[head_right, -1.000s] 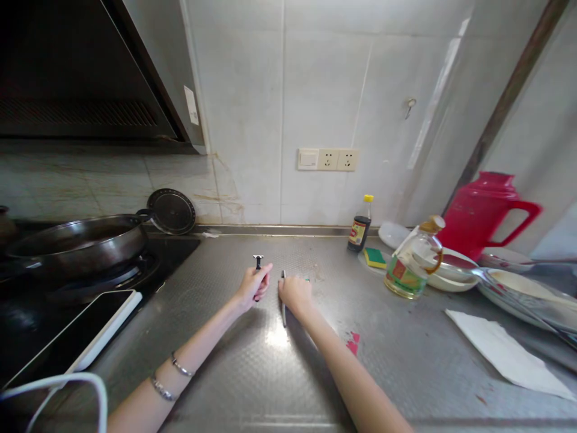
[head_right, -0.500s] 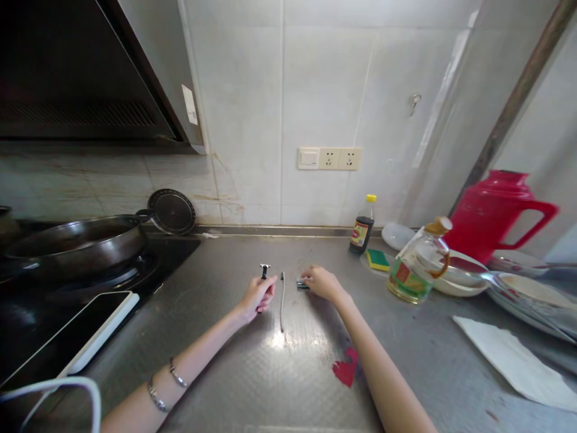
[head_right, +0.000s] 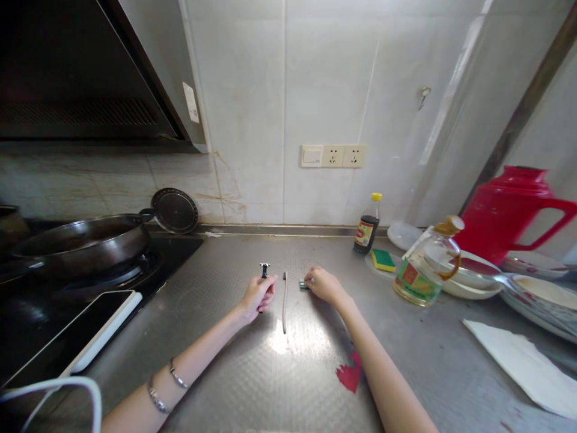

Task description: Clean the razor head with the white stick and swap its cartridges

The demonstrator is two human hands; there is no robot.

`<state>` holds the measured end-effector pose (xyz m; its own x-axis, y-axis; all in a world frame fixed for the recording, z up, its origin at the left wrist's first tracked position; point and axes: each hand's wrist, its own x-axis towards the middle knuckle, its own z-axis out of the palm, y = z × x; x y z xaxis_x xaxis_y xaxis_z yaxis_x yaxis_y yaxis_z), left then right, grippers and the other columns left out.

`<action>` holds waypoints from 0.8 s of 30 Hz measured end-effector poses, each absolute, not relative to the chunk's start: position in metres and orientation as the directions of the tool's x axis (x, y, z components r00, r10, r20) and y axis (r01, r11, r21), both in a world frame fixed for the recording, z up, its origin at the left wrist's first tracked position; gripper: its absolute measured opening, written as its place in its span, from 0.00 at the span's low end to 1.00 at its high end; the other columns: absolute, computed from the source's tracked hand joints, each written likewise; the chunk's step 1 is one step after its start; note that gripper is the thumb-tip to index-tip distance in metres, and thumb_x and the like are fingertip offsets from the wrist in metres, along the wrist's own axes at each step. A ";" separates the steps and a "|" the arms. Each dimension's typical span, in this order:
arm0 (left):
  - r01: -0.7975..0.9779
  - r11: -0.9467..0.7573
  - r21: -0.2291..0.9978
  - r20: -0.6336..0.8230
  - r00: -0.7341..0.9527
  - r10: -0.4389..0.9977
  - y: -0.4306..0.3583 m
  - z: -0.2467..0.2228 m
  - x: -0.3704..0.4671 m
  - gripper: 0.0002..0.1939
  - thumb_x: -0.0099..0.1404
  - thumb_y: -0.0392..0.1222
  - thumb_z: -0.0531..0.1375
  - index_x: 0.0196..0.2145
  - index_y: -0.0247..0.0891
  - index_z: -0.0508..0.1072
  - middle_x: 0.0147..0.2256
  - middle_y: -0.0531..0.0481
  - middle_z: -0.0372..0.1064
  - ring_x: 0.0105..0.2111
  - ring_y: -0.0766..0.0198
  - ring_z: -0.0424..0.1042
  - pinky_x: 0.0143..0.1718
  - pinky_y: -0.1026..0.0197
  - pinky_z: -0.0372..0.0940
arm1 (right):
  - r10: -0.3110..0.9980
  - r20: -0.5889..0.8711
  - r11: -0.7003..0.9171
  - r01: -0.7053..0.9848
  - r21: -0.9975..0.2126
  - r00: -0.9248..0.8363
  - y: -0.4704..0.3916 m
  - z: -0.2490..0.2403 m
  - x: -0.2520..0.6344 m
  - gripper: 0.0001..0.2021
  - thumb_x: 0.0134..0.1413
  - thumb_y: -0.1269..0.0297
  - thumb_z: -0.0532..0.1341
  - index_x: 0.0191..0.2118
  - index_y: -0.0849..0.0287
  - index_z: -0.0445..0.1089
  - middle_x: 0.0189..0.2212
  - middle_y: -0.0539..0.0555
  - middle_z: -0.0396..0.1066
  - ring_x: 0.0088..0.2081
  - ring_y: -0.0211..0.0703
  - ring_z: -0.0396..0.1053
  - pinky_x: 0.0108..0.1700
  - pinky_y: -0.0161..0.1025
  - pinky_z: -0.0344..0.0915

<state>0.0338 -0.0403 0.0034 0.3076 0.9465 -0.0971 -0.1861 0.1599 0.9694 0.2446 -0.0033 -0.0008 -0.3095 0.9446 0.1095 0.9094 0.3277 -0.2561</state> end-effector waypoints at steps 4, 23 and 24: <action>-0.193 0.151 0.970 -0.088 0.302 0.949 -0.040 0.005 0.034 0.19 0.52 0.54 0.58 0.17 0.38 0.59 0.09 0.64 0.41 0.08 0.78 0.40 0.09 0.71 0.37 | 0.942 0.155 0.332 0.901 -0.280 -0.299 -0.004 -0.002 0.244 0.10 0.52 0.68 0.55 0.35 0.57 0.74 0.36 0.54 0.70 0.36 0.38 0.67 0.35 0.31 0.57; -0.104 -0.052 0.993 0.070 0.178 0.982 -0.042 0.008 0.034 0.20 0.51 0.51 0.63 0.37 0.34 0.69 0.12 0.64 0.47 0.09 0.77 0.45 0.10 0.70 0.40 | 0.883 0.366 0.464 0.436 -0.771 -0.294 -0.031 0.023 0.214 0.15 0.51 0.55 0.57 0.34 0.63 0.72 0.28 0.54 0.72 0.28 0.38 0.68 0.25 0.33 0.65; -0.105 -0.053 0.993 0.071 0.175 0.982 -0.042 0.008 0.034 0.20 0.51 0.51 0.63 0.37 0.34 0.70 0.12 0.64 0.47 0.09 0.77 0.45 0.10 0.70 0.40 | 0.883 0.363 0.462 0.417 -0.783 -0.297 -0.033 0.023 0.211 0.16 0.51 0.54 0.57 0.35 0.63 0.72 0.28 0.54 0.72 0.27 0.38 0.67 0.24 0.32 0.64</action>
<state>0.0342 -0.0420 0.0084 0.1753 0.9819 0.0712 -0.1046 -0.0533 0.9931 0.2113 -0.0328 0.0231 -0.2971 0.8834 0.3625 0.4167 0.4615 -0.7832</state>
